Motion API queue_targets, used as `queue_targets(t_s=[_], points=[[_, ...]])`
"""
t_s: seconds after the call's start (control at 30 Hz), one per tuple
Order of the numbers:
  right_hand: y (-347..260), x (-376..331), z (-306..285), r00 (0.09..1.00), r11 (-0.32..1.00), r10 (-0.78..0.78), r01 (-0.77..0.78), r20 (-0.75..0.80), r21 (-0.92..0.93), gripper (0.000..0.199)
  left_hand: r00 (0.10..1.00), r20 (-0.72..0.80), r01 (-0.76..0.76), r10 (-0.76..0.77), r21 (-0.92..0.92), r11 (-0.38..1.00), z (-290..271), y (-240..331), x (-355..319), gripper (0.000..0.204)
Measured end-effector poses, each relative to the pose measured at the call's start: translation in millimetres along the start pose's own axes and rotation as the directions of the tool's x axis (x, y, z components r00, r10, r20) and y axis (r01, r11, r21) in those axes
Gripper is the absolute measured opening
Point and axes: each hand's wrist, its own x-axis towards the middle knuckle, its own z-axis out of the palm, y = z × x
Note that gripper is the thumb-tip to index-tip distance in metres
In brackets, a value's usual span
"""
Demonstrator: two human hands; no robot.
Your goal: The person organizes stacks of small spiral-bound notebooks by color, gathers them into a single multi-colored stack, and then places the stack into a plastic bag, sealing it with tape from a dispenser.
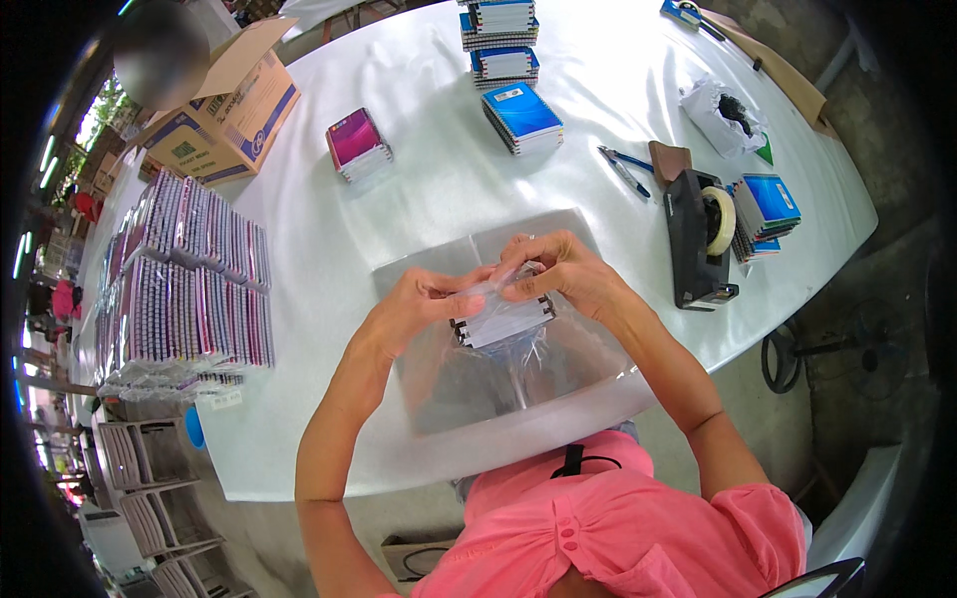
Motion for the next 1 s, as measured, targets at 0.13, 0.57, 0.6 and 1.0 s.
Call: queue_targets(t_s=[0.13,0.57,0.6,1.0], points=[[-0.4,-2.3,3.0,1.0,1.0,-0.012,0.012,0.02,0.015,0.024,0.993,0.033,-0.117,0.116,0.045,0.992,2.7,1.5,-2.1,0.036],[-12.6,-56.6,26.0,0.848,0.059,-0.423,0.378,0.32,-0.924,0.05,0.896,0.222,-0.233,0.385,0.972,-0.019,37.3,20.1,-48.4,0.075],[-8.9,-61.0,28.9,0.82,-0.057,-0.49,0.311,0.298,-0.949,0.052,0.891,0.208,-0.21,0.404,0.977,-0.039,40.3,18.0,-47.4,0.073],[35.2,-192.0,-175.3,0.409,0.943,0.056,-0.322,-0.911,-0.088,0.038,0.852,0.19,-0.161,0.487,0.982,-0.102,61.3,12.1,-50.8,0.064]])
